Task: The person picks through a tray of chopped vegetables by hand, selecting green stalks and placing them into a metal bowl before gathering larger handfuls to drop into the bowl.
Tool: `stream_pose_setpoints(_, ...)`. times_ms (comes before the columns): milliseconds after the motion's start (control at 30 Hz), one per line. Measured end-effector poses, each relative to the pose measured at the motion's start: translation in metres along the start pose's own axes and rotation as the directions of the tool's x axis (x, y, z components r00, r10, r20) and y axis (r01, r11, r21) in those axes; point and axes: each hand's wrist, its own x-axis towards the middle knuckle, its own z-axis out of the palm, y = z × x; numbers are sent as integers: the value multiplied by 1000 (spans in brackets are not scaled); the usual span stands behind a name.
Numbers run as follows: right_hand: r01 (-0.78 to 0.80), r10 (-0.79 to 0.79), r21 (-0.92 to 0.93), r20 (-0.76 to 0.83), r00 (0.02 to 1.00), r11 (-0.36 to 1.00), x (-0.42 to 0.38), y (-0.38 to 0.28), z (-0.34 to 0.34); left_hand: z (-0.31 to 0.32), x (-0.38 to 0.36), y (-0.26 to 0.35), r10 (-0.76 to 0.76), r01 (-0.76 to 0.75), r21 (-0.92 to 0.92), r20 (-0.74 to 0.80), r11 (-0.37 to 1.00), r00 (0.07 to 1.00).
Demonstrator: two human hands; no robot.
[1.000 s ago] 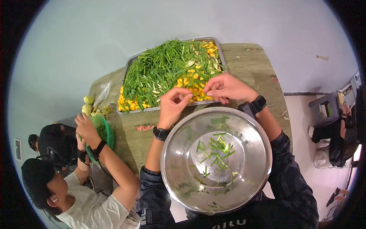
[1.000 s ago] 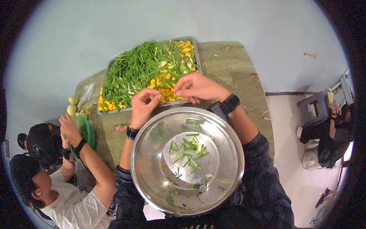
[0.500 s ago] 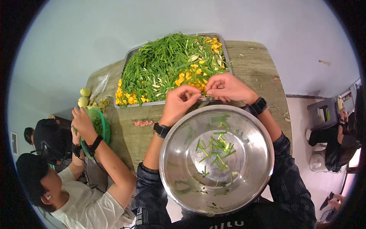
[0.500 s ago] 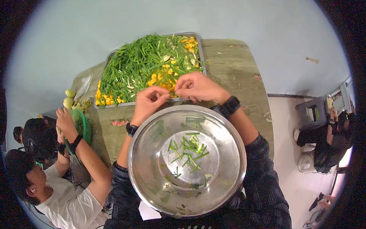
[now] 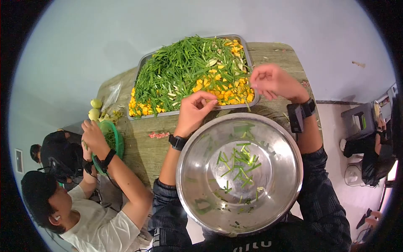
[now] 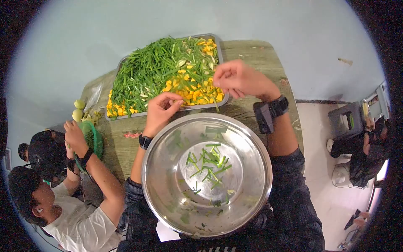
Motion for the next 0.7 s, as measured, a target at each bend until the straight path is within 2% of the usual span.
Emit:
stream_pose_setpoints(67, 57, -1, -177, 303, 953, 983, -16, -22, 0, 2, 1, 0, 32, -32, -11, -9, 999, 999)
stream_pose_setpoints(167, 45, -12, -76, 382, 924, 996, -23, -31, 8, 1, 0, 2, 28, -28, -11, -8, 1000, 1000)
stream_pose_setpoints(200, 45, -13, -76, 381, 925, 996, -20, -27, 7, 1, 0, 3, 21, -21, -2, -2, 1000, 1000)
stream_pose_setpoints(267, -10, 30, -88, 238, 971, 996, -5, -11, 4, -1, 1, 6, 18, -18, 12, 5, 1000, 1000)
stream_pose_setpoints(300, -6, 27, -87, 238, 971, 996, -1, -4, 3, -2, 0, 9, 9, -9, -14, -20, 1000, 1000)
stream_pose_setpoints(367, -64, 74, -92, 120, 990, 994, 5, 9, 1, -7, -1, 14, 0, -2, -39, -43, 999, 999)
stream_pose_setpoints(533, -136, 149, -168, 66, 987, 976, 12, 28, 4, -37, -5, 33, 25, -76, -260, -195, 963, 980)
stream_pose_setpoints(567, -146, 163, -216, 65, 984, 965, 13, 29, 6, -38, -7, 36, 24, -74, -258, -191, 963, 981)
stream_pose_setpoints(633, -163, 183, -273, 49, 982, 948, 14, 26, 11, -40, -10, 39, 129, -168, -342, -134, 924, 982)
stream_pose_setpoints(700, -179, 203, -332, 36, 979, 926, 15, 25, 16, -40, -10, 41, 148, -164, -322, -75, 932, 986)
